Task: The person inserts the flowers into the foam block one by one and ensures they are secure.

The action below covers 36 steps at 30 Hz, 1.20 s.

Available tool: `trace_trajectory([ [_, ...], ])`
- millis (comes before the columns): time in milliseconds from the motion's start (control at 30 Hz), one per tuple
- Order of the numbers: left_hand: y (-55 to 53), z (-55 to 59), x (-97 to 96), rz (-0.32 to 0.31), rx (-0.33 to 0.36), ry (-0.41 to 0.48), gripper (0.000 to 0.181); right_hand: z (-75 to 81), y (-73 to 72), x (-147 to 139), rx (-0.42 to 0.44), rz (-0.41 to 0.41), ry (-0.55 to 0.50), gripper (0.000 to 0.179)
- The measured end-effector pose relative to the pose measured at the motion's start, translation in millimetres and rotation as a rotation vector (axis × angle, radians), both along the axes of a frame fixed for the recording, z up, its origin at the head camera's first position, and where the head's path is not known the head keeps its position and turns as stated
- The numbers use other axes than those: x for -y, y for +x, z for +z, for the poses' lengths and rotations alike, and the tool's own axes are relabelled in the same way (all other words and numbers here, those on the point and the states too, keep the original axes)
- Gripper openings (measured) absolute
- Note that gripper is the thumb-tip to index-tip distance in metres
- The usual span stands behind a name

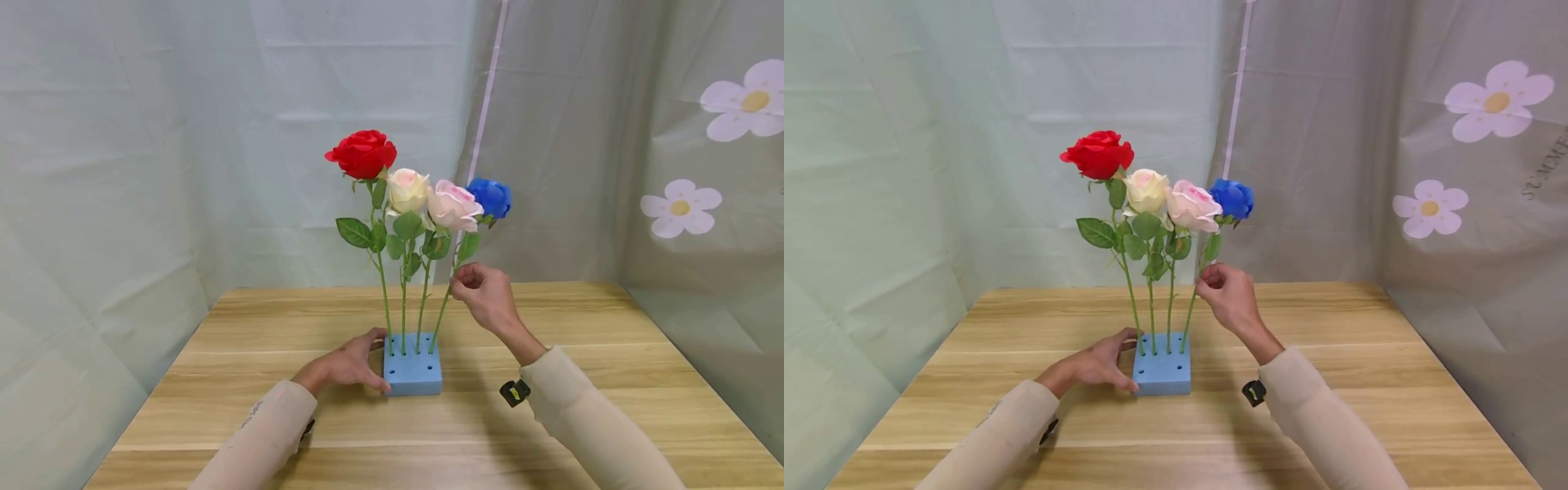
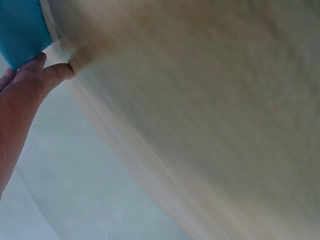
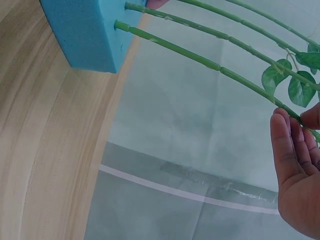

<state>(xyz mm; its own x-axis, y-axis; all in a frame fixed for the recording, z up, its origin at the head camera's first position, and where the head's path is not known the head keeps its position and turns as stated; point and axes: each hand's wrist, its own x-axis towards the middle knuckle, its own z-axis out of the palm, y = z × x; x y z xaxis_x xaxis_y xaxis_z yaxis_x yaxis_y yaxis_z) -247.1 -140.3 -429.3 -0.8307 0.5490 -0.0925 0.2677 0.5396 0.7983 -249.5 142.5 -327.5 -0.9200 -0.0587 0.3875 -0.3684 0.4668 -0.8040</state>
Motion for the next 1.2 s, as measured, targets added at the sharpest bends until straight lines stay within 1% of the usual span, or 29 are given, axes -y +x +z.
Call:
trace_trajectory([
  [200,-0.6,-0.1,0.4,-0.004,0.003,0.007,0.101,-3.3,3.0,2,0.004,0.016,0.004,0.013],
  [533,0.3,-0.8,-0.2,-0.002,0.001,-0.009,0.104,-13.8,4.9,5,-0.05,0.05,0.007,0.009],
  [800,1.7,-2.0,-0.6,0.009,-0.003,-0.024,0.104,-13.6,5.3,4,-0.049,0.047,0.018,0.009],
  [1200,1.3,-1.7,2.7,-0.048,-0.058,-0.039,0.109,-14.2,5.5,-2,-0.004,0.034,0.021,0.017],
])
